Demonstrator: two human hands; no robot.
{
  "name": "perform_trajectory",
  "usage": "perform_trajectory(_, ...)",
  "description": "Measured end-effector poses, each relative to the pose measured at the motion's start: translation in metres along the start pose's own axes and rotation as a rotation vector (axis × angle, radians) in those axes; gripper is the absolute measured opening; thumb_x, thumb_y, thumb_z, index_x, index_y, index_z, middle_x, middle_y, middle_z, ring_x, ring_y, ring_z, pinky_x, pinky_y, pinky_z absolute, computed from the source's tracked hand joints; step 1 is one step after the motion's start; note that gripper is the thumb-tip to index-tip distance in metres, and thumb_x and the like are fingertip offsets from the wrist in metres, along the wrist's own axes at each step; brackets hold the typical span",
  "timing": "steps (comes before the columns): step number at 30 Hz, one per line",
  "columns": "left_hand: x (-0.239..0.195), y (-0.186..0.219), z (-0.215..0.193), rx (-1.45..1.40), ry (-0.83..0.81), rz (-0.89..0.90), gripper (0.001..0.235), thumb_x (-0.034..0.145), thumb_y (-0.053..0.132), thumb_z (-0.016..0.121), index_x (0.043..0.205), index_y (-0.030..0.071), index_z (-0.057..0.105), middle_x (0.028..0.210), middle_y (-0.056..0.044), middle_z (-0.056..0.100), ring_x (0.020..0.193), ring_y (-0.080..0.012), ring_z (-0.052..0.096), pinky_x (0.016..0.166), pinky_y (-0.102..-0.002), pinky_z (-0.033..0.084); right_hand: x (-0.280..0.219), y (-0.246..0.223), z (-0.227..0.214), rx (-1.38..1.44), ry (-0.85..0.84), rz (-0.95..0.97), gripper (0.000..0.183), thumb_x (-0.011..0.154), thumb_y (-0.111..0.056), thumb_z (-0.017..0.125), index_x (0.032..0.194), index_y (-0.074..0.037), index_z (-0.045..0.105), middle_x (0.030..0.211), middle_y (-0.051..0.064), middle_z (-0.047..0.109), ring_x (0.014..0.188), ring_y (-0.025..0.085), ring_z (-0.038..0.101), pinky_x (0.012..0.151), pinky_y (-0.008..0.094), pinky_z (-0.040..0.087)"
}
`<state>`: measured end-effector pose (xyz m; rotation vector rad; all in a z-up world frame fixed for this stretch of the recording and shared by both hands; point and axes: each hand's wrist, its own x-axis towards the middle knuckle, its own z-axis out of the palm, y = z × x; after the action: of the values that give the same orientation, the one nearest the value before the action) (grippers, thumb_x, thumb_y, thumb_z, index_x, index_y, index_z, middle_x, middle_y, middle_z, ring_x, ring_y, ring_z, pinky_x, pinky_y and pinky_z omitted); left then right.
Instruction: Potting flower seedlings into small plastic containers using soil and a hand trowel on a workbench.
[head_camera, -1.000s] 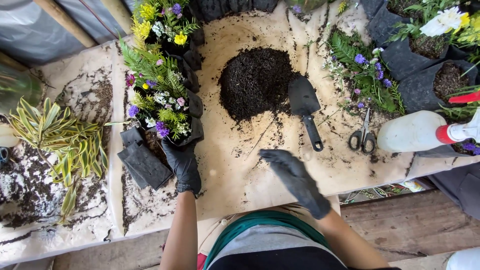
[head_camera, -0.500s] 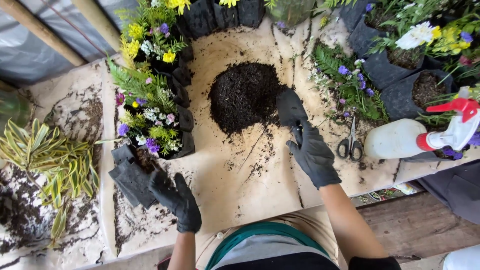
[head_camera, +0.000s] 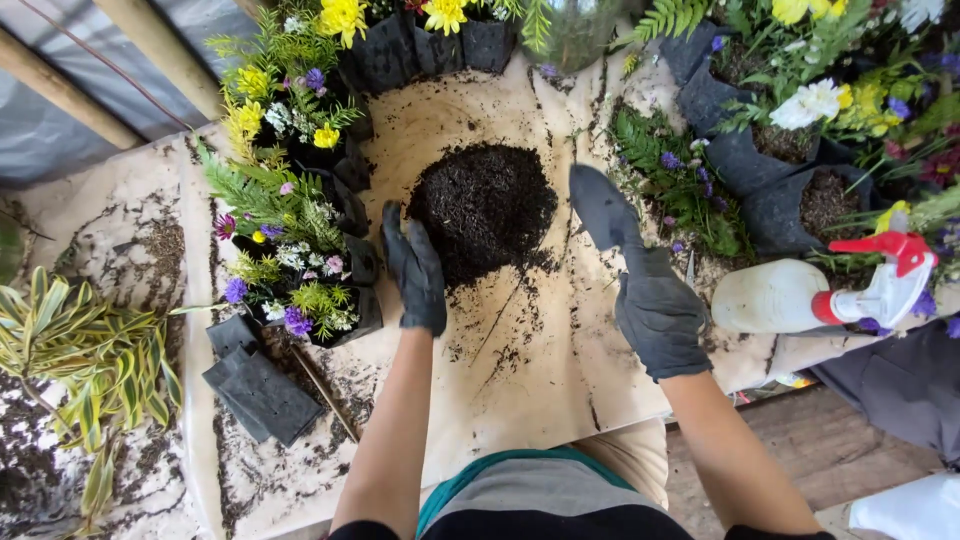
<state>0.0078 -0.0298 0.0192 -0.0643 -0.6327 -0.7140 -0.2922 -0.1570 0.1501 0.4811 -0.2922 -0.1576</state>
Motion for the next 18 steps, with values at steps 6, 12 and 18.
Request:
perform_trajectory(6, 0.044, -0.005, -0.053, -0.052, 0.063, -0.144, 0.054, 0.112, 0.04, 0.034, 0.155, 0.008, 0.037, 0.159, -0.019, 0.034, 0.149, -0.0377, 0.031, 0.127, -0.048, 0.026, 0.044, 0.01, -0.008, 2.245, -1.313, -0.242, 0.066, 0.099, -0.042, 0.058, 0.157, -0.013, 0.046, 0.121, 0.023, 0.073, 0.1, 0.034, 0.077, 0.084, 0.047, 0.065)
perform_trajectory(12, 0.057, -0.006, -0.023, 1.559, 0.349, -0.136, 0.053, 0.11, 0.037, 0.03, 0.143, 0.005, 0.056, 0.145, -0.018, 0.058, 0.137, -0.0361, 0.053, 0.118, -0.045, 0.041, 0.057, -0.06, -0.095, 2.776, -2.961, 1.861, 0.042, 0.104, -0.021, 0.057, 0.145, -0.011, 0.052, 0.146, 0.019, 0.048, 0.135, 0.031, 0.052, 0.111, 0.039, 0.053)
perform_trajectory(18, 0.055, -0.004, -0.033, 1.02, 0.315, -0.161, 0.052, 0.111, 0.04, 0.03, 0.147, 0.008, 0.05, 0.149, -0.017, 0.052, 0.141, -0.0365, 0.048, 0.119, -0.047, 0.039, 0.056, 0.007, -0.048, 3.28, -2.268, 1.826, 0.025, 0.101, -0.022, 0.063, 0.125, -0.021, 0.06, 0.122, -0.005, 0.052, 0.128, 0.004, 0.051, 0.12, 0.025, 0.038)
